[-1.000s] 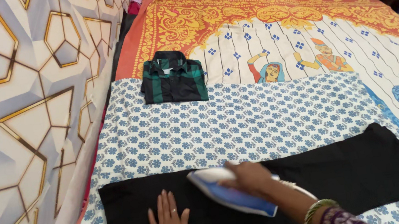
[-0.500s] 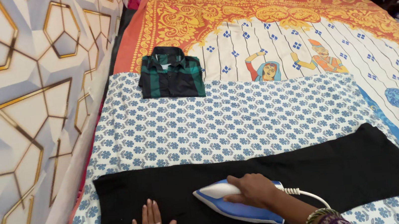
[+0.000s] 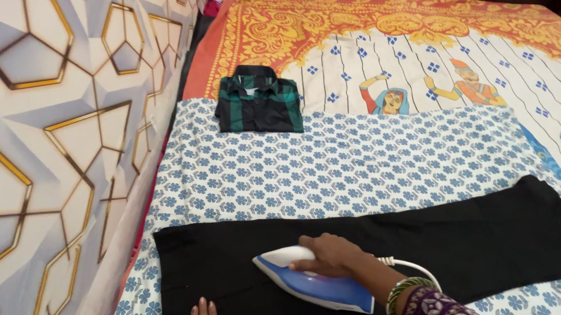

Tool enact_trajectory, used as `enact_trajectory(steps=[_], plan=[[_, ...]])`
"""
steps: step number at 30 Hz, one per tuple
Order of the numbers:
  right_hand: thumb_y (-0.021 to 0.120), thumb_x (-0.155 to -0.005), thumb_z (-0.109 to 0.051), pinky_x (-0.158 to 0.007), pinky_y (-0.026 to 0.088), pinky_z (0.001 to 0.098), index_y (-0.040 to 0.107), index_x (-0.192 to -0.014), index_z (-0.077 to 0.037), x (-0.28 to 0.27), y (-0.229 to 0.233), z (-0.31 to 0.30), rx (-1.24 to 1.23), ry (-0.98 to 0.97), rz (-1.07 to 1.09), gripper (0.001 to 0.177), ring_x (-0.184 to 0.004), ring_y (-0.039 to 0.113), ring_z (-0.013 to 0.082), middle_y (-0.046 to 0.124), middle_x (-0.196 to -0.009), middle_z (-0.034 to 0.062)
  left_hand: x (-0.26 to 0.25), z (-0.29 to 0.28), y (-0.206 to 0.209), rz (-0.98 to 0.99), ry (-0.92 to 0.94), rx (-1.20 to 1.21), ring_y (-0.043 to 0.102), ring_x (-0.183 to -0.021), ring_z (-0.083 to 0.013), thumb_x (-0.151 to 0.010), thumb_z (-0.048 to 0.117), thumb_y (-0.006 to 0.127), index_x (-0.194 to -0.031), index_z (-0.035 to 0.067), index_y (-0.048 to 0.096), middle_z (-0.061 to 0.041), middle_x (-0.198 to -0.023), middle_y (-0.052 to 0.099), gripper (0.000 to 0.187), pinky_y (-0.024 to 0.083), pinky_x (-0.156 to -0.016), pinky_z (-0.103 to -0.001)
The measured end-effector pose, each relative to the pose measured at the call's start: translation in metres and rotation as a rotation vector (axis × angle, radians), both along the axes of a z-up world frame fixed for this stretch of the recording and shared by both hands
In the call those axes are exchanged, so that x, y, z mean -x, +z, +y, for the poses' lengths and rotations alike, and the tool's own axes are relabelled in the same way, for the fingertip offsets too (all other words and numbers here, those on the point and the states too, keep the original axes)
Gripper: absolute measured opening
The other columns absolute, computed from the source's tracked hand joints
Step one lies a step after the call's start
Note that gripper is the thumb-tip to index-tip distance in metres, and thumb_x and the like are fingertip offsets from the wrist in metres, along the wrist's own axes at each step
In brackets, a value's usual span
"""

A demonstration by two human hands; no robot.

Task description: The person irons a pair of black trousers on a bed. They unfold the trousers, smooth the fabric, and use a blue and white iron to press the legs. The person folds the trousers in half lengthwise and continues ironing the crease.

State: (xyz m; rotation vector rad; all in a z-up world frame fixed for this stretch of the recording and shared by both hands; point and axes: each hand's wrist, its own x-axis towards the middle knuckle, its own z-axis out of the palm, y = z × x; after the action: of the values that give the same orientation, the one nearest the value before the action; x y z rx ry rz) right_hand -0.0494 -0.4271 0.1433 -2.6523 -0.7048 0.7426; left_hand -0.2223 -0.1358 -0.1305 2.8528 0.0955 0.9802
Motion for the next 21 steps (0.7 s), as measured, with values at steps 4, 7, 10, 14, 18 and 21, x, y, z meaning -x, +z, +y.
enact_trajectory(steps=[4,7,10,14,18,21], plan=[[0.052,-0.09,-0.072,-0.082,0.055,0.0533,0.061,-0.11,-0.008,0.0,-0.001,0.014,-0.025,0.049,0.028,0.068,-0.091,0.072,0.0409,0.072,-0.089,0.0233,0.008,0.017,-0.005,0.511,0.142,-0.208,0.035,-0.147,-0.022,-0.086,0.078,0.033,-0.154,0.023,0.045,-0.008,-0.158,0.041,0.088,0.014,-0.115,-0.071],[0.052,-0.09,-0.073,-0.081,0.056,0.053,0.061,-0.11,-0.008,0.007,0.0,0.012,-0.02,0.102,0.009,0.068,-0.091,0.072,0.0405,0.073,-0.088,0.0225,0.019,0.022,-0.007,0.233,0.086,-0.134,0.039,-0.145,-0.024,-0.091,0.074,0.034,-0.15,0.022,0.049,-0.012,-0.155,0.045,0.08,0.015,-0.117,-0.072],[0.053,-0.09,-0.071,-0.079,0.056,0.0527,0.061,-0.112,-0.009,0.023,0.006,0.004,-0.01,0.153,0.011,0.067,-0.087,0.073,0.0402,0.073,-0.084,0.0206,0.03,0.013,-0.004,-0.015,0.064,0.007,0.039,-0.144,-0.0234,-0.094,0.07,0.033,-0.145,0.018,0.051,-0.012,-0.153,0.048,0.074,0.015,-0.121,-0.073],[0.056,-0.09,-0.069,-0.079,0.056,0.0521,0.061,-0.119,-0.012,0.045,0.013,-0.01,0.033,0.155,0.006,0.065,-0.085,0.072,0.0413,0.073,-0.084,0.0206,0.035,0.005,0.03,0.009,0.075,0.01,0.036,-0.147,-0.0235,-0.098,0.068,0.033,-0.147,0.014,0.05,-0.014,-0.156,0.046,0.075,0.013,-0.123,-0.073],[0.057,-0.091,-0.069,-0.079,0.056,0.0524,0.06,-0.122,-0.014,0.061,0.007,-0.026,0.051,0.157,-0.027,0.063,-0.085,0.072,0.0421,0.073,-0.085,0.0206,0.034,-0.002,0.048,0.548,0.167,-0.163,0.028,-0.148,-0.0225,-0.089,0.073,0.027,-0.153,0.025,0.037,-0.012,-0.162,0.035,0.081,0.008,-0.118,-0.07],[0.058,-0.091,-0.069,-0.077,0.056,0.0528,0.061,-0.121,-0.014,0.067,0.003,-0.041,0.049,0.175,-0.087,0.062,-0.083,0.071,0.0423,0.073,-0.084,0.0197,0.032,0.002,0.039,-0.029,-0.018,0.034,0.032,-0.144,-0.03,-0.094,0.067,0.025,-0.148,0.015,0.036,-0.023,-0.152,0.04,0.076,0.009,-0.117,-0.075]])
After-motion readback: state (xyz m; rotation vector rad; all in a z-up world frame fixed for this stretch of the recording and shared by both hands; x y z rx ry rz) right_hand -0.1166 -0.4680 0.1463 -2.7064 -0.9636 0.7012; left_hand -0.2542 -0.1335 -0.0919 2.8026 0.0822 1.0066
